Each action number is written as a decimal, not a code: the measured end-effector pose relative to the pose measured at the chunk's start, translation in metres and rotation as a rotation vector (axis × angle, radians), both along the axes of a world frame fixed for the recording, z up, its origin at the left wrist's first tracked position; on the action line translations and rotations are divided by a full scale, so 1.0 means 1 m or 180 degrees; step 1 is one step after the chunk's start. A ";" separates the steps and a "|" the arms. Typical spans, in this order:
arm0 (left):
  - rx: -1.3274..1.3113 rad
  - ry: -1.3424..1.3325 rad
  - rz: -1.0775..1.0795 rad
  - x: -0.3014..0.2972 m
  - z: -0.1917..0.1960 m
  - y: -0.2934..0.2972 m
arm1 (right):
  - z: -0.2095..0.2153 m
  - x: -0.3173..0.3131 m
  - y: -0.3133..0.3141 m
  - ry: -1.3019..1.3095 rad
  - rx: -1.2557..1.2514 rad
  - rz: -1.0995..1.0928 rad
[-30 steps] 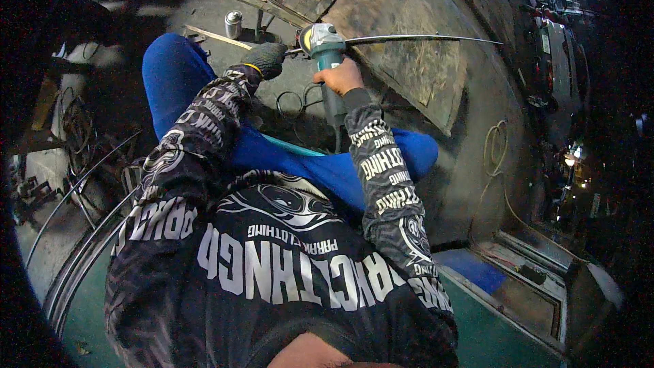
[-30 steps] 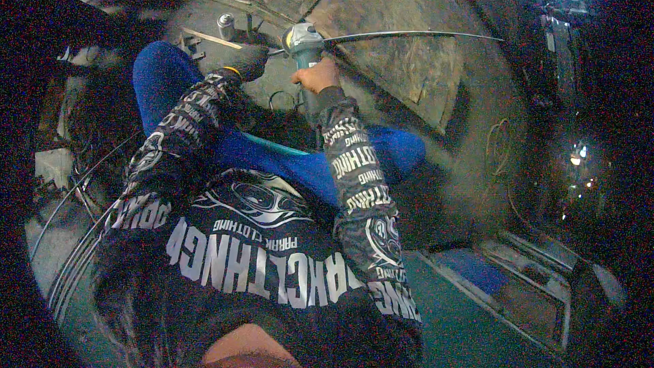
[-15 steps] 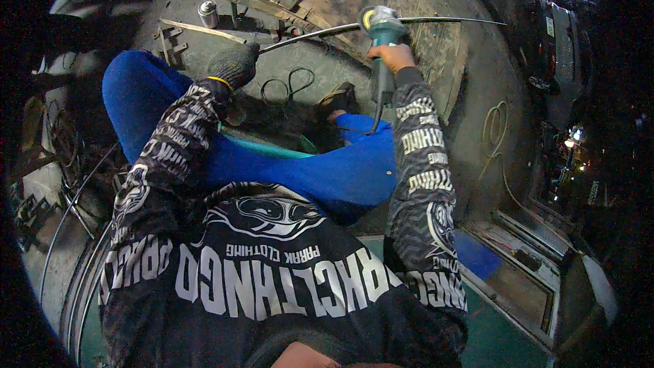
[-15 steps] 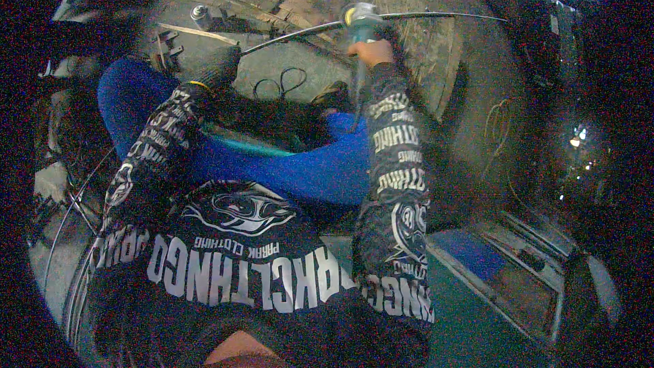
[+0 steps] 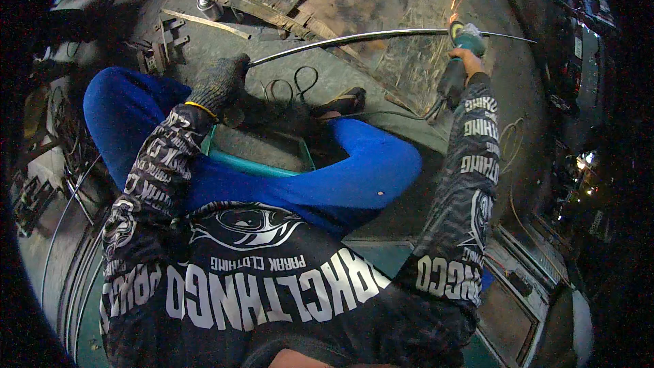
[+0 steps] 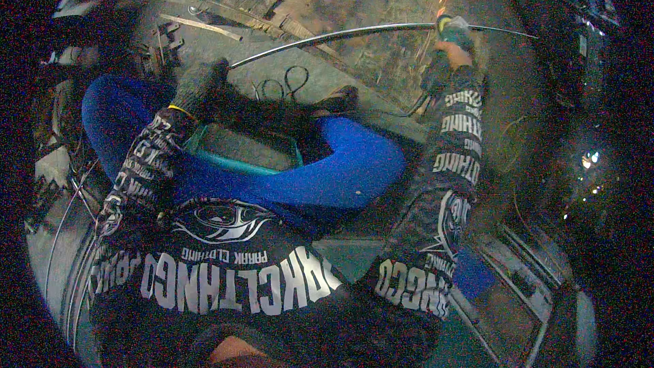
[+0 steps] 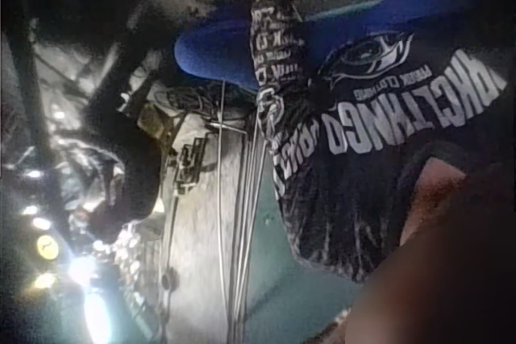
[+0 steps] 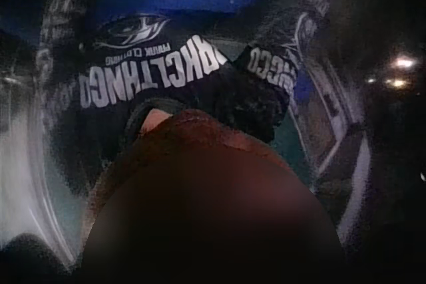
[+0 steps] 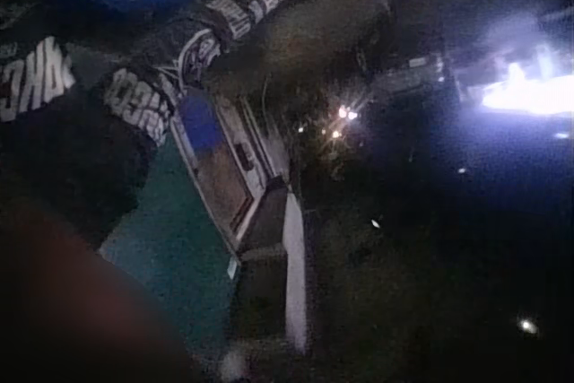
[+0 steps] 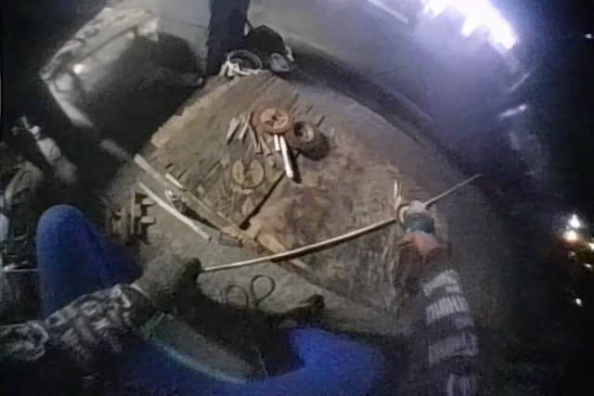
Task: The person sits on the floor and uses an angle grinder to smooth a long metal rod, holding it with the left hand and moving the grinder along its length. The person repeatedly repositions the rod and continues grinding different sections.
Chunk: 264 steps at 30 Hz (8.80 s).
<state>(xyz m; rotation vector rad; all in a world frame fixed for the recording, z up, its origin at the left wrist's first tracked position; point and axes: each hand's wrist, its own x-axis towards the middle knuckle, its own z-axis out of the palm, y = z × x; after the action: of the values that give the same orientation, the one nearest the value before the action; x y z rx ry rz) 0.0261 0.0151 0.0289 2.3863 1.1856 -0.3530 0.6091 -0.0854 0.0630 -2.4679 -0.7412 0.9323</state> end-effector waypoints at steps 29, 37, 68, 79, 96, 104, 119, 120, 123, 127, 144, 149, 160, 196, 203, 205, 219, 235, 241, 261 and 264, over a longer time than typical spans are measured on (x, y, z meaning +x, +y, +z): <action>0.0545 -0.1116 0.0117 -0.062 -0.004 -0.059 | 0.011 -0.320 -0.037 -0.0540 -0.0523 0.0669; 0.0257 -0.0999 0.0162 -0.072 0.001 -0.059 | 0.028 -0.422 -0.052 -0.0783 -0.0203 0.0589; 0.0003 -0.1100 -0.0579 -0.078 -0.025 -0.047 | 0.030 -0.475 -0.068 -0.0723 -0.0263 0.1024; -0.0087 -0.1500 -0.0261 -0.062 -0.030 -0.042 | 0.045 -0.424 -0.049 -0.0807 -0.0516 0.0788; -0.0472 -0.1018 0.0067 -0.045 0.004 -0.035 | 0.038 -0.205 -0.022 -0.1460 -0.1718 0.2427; -0.0438 -0.0715 0.0270 -0.022 0.002 -0.024 | -0.020 -0.029 -0.017 -0.1180 -0.0497 0.1797; -0.0329 -0.0686 0.0246 -0.016 0.010 -0.017 | 0.004 -0.025 0.013 -0.0281 -0.0161 0.0234; -0.0337 -0.0690 0.0302 -0.017 0.014 -0.019 | -0.001 -0.028 0.009 -0.0286 -0.0161 0.0319; -0.0741 -0.0669 0.0587 -0.024 0.022 -0.021 | -0.003 -0.056 -0.007 -0.0359 -0.0192 0.0602; -0.0327 -0.0656 0.0108 -0.039 0.021 -0.029 | 0.012 -0.126 -0.026 -0.0491 -0.0128 0.1075; -0.0419 -0.1230 -0.0096 -0.065 -0.011 -0.036 | 0.040 -0.424 -0.044 -0.0718 -0.0342 0.0500; -0.0388 -0.1094 -0.0234 -0.065 -0.012 -0.031 | 0.038 -0.455 -0.045 -0.0630 -0.0300 0.0773; -0.0083 -0.1292 -0.0904 -0.065 -0.033 -0.019 | 0.039 -0.466 -0.049 -0.0489 -0.0320 0.0904; -0.0896 -0.1044 0.0331 -0.023 0.007 -0.009 | -0.004 -0.066 -0.019 -0.0986 -0.1000 0.1902; -0.1199 -0.1145 0.0722 -0.017 -0.004 -0.005 | 0.001 -0.008 -0.005 -0.0327 -0.0224 0.0246; -0.0973 -0.1177 0.0464 -0.017 -0.010 -0.006 | 0.000 -0.001 -0.003 -0.0338 -0.0134 0.0231; -0.0233 -0.1083 0.0124 -0.047 0.004 -0.028 | 0.010 -0.151 -0.019 -0.0680 -0.0101 0.1443; -0.0214 -0.1182 0.0043 -0.069 0.000 -0.045 | 0.039 -0.385 -0.034 -0.0381 -0.0434 0.0560; -0.0130 -0.1124 -0.0026 -0.066 -0.009 -0.041 | 0.040 -0.413 -0.033 -0.0448 -0.0538 0.0930; 0.0183 -0.1413 -0.0099 -0.066 -0.037 -0.036 | 0.040 -0.457 -0.037 -0.0636 -0.0446 0.1274; 0.0211 -0.1358 -0.0146 -0.066 -0.045 -0.035 | 0.046 -0.461 -0.040 -0.0477 -0.0483 0.1225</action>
<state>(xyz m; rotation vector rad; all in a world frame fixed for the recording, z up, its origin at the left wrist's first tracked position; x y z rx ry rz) -0.0399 -0.0199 -0.0162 2.3846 0.9566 0.1802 0.1479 -0.1249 0.1092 -2.5984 -1.2735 0.9707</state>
